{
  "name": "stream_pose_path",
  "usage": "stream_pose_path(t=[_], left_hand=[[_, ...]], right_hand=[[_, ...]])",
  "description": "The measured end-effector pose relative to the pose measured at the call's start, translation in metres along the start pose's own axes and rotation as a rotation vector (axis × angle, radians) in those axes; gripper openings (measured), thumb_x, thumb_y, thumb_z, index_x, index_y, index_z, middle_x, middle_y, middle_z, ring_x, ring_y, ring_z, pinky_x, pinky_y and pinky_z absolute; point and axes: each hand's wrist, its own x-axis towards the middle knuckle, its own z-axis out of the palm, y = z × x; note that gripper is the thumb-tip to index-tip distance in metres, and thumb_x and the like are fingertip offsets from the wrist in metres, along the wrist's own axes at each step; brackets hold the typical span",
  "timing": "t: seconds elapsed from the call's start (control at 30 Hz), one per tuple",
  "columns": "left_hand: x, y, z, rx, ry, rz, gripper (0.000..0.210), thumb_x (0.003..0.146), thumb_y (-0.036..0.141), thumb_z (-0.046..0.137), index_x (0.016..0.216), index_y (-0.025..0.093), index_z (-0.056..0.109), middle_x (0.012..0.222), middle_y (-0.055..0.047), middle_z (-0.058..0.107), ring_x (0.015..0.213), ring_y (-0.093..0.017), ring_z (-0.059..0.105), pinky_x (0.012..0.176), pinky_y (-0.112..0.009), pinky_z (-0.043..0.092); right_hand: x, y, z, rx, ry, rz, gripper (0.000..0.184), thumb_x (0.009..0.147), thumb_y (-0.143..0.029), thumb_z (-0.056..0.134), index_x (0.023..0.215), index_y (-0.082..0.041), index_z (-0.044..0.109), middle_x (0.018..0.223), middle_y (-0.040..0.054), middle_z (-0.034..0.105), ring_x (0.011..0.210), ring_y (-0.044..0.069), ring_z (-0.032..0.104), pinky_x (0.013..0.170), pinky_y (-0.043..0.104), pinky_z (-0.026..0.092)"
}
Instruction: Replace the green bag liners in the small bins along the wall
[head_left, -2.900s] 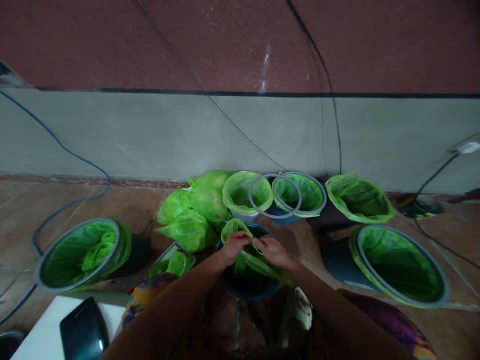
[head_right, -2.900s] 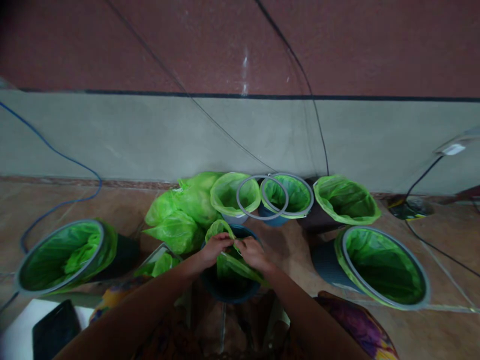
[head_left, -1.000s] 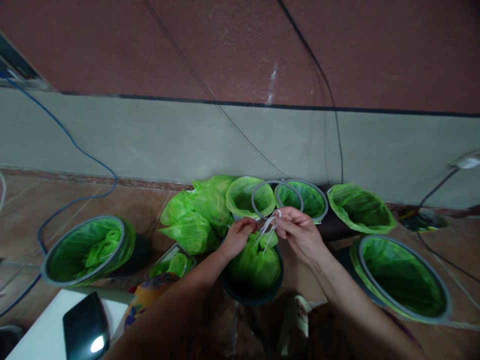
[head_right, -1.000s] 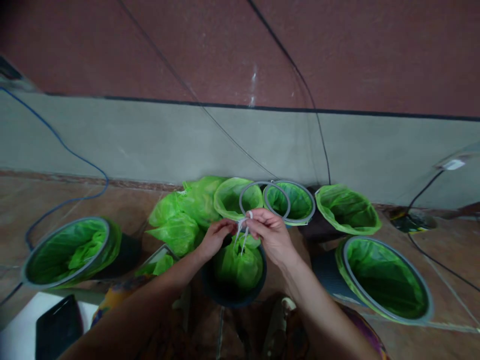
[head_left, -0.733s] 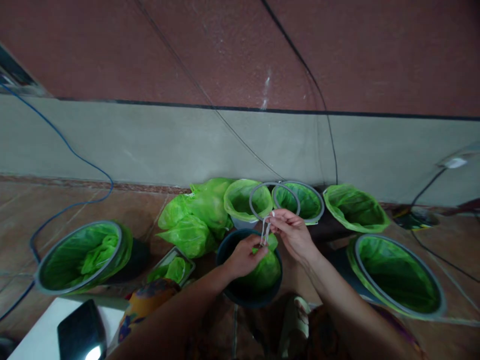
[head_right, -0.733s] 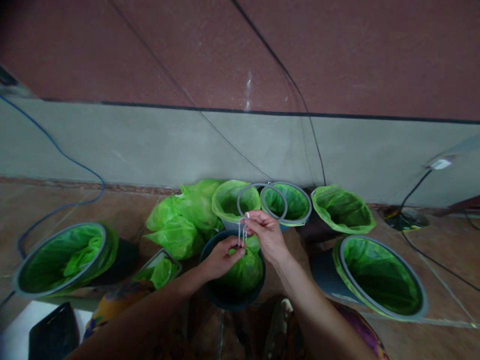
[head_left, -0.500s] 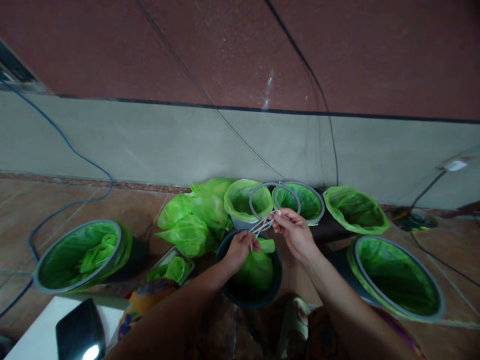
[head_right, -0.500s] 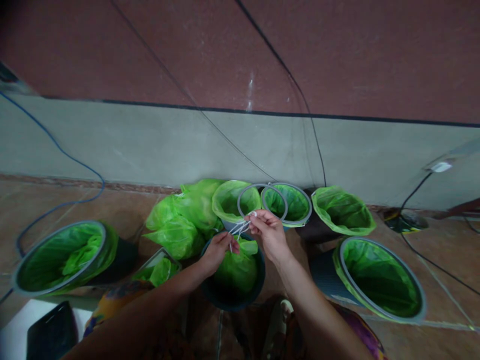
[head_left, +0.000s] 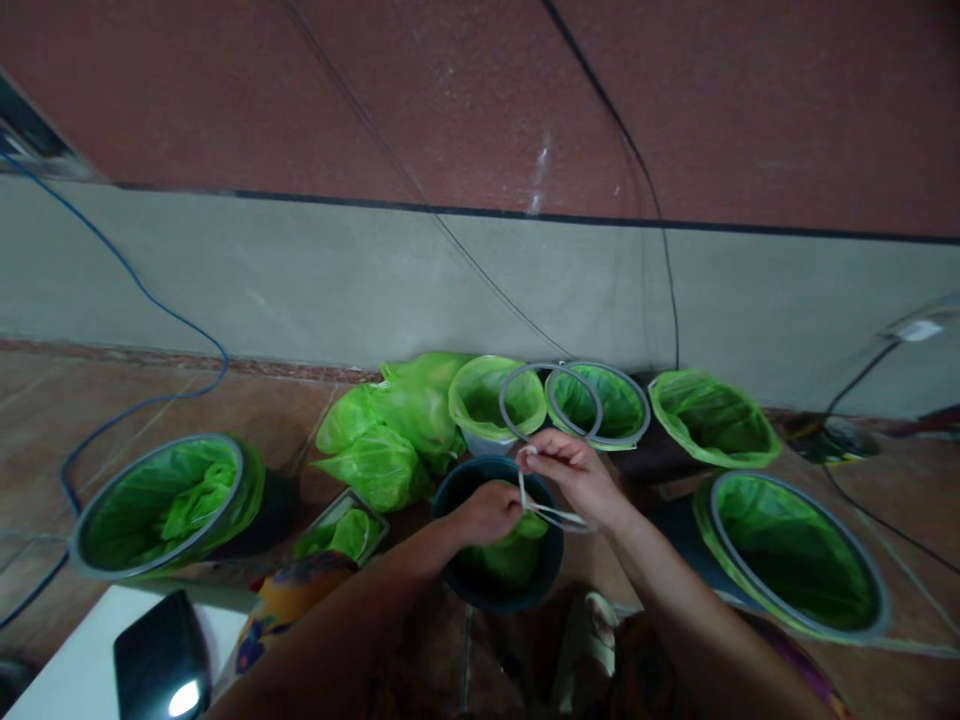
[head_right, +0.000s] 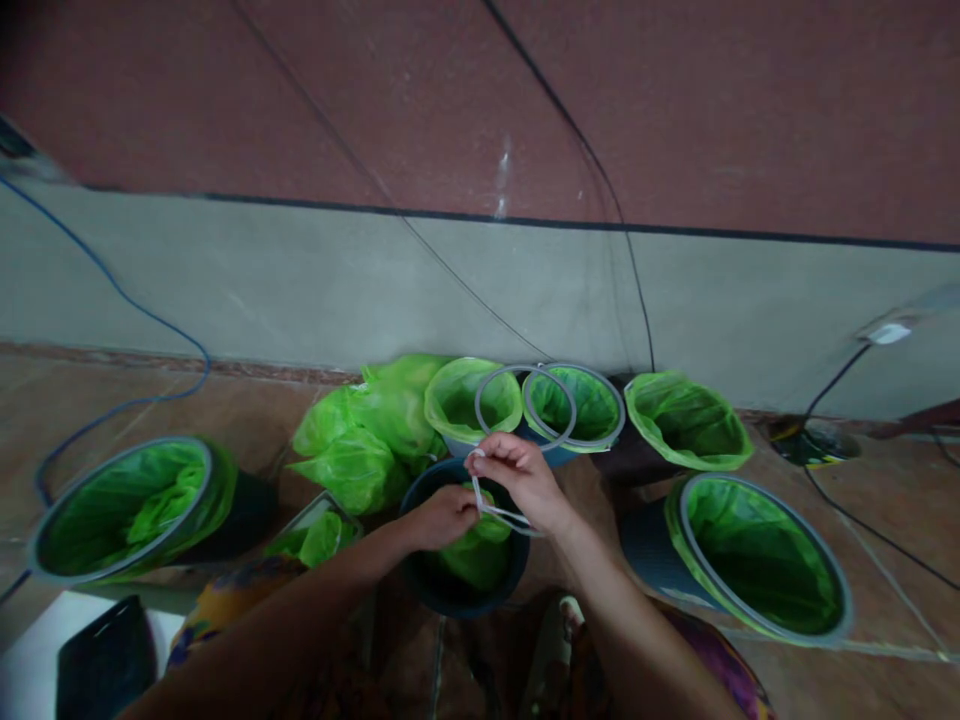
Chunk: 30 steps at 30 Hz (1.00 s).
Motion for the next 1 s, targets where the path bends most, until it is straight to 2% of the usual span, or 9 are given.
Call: stream_pose_path(t=[0.1, 0.23, 0.33, 0.47, 0.67, 0.77, 0.87, 0.93, 1.0], left_hand=[[-0.007, 0.007, 0.006, 0.034, -0.113, 0.042, 0.017, 0.078, 0.018, 0.059, 0.080, 0.022, 0.075, 0.072, -0.001, 0.070, 0.066, -0.016, 0.061, 0.067, -0.024, 0.044], [-0.001, -0.002, 0.005, -0.007, -0.014, -0.098, 0.028, 0.087, 0.028, 0.052, 0.070, 0.019, 0.072, 0.054, 0.000, 0.059, 0.051, -0.013, 0.051, 0.059, -0.025, 0.040], [0.008, -0.011, -0.005, -0.098, 0.058, -0.213, 0.034, 0.087, 0.031, 0.048, 0.064, 0.017, 0.069, 0.050, 0.001, 0.054, 0.047, -0.012, 0.044, 0.053, -0.024, 0.035], [0.012, -0.013, -0.018, -0.223, 0.130, -0.301, 0.032, 0.084, 0.035, 0.050, 0.069, 0.016, 0.070, 0.052, 0.001, 0.055, 0.046, -0.010, 0.043, 0.049, -0.023, 0.034], [0.012, -0.014, -0.028, -0.340, 0.191, -0.390, 0.025, 0.080, 0.033, 0.056, 0.074, 0.012, 0.069, 0.060, -0.001, 0.061, 0.045, -0.007, 0.043, 0.047, -0.021, 0.035], [0.012, -0.016, -0.035, -0.207, 0.182, -0.370, 0.018, 0.077, 0.025, 0.059, 0.077, 0.012, 0.070, 0.061, 0.000, 0.062, 0.049, -0.008, 0.047, 0.051, -0.020, 0.039], [0.010, -0.012, -0.042, 0.083, 0.068, -0.253, 0.015, 0.075, 0.018, 0.059, 0.082, 0.014, 0.072, 0.063, 0.002, 0.064, 0.058, -0.010, 0.054, 0.059, -0.021, 0.043], [0.006, -0.005, -0.045, 0.303, -0.043, -0.118, 0.018, 0.078, 0.015, 0.058, 0.085, 0.016, 0.074, 0.068, 0.001, 0.067, 0.064, -0.013, 0.059, 0.065, -0.022, 0.045], [0.002, 0.003, -0.045, 0.495, -0.127, 0.025, 0.022, 0.081, 0.014, 0.054, 0.091, 0.019, 0.073, 0.075, -0.001, 0.070, 0.071, -0.015, 0.064, 0.071, -0.024, 0.046]], right_hand=[[0.006, 0.013, -0.009, -0.017, 0.111, 0.015, 0.028, 0.073, -0.044, 0.075, 0.083, -0.020, 0.064, 0.080, 0.0011, 0.068, 0.074, 0.014, 0.061, 0.074, 0.029, 0.049], [0.006, 0.039, -0.016, -0.298, 0.210, 0.092, 0.041, 0.072, -0.047, 0.072, 0.103, -0.021, 0.064, 0.099, 0.0060, 0.069, 0.081, 0.018, 0.064, 0.075, 0.032, 0.049], [-0.001, 0.052, -0.013, -0.581, 0.062, 0.164, 0.038, 0.077, -0.044, 0.066, 0.106, -0.021, 0.064, 0.095, 0.0063, 0.071, 0.077, 0.019, 0.064, 0.070, 0.030, 0.047], [-0.007, 0.055, -0.009, -0.781, -0.132, 0.169, 0.020, 0.084, -0.033, 0.052, 0.073, -0.021, 0.063, 0.060, 0.0004, 0.061, 0.058, 0.015, 0.055, 0.059, 0.027, 0.038], [-0.004, 0.055, -0.023, -0.652, -0.168, 0.189, 0.025, 0.086, -0.033, 0.045, 0.076, -0.019, 0.063, 0.055, -0.0014, 0.055, 0.053, 0.012, 0.049, 0.052, 0.023, 0.035], [-0.010, 0.054, -0.029, -0.606, -0.411, 0.351, 0.031, 0.089, -0.038, 0.043, 0.084, -0.017, 0.065, 0.055, -0.0018, 0.056, 0.047, 0.010, 0.048, 0.048, 0.021, 0.033], [-0.016, 0.053, -0.030, -0.796, -0.568, 0.407, 0.020, 0.084, -0.031, 0.054, 0.077, -0.018, 0.066, 0.060, 0.0008, 0.063, 0.052, 0.012, 0.054, 0.052, 0.022, 0.037], [-0.016, 0.053, -0.029, -0.973, -0.437, 0.303, 0.007, 0.075, -0.020, 0.060, 0.076, -0.019, 0.067, 0.069, 0.0036, 0.068, 0.065, 0.015, 0.060, 0.060, 0.024, 0.041], [-0.013, 0.052, -0.025, -1.026, -0.230, 0.169, 0.014, 0.074, -0.015, 0.059, 0.082, -0.020, 0.069, 0.080, 0.0059, 0.072, 0.077, 0.019, 0.063, 0.069, 0.026, 0.044]])
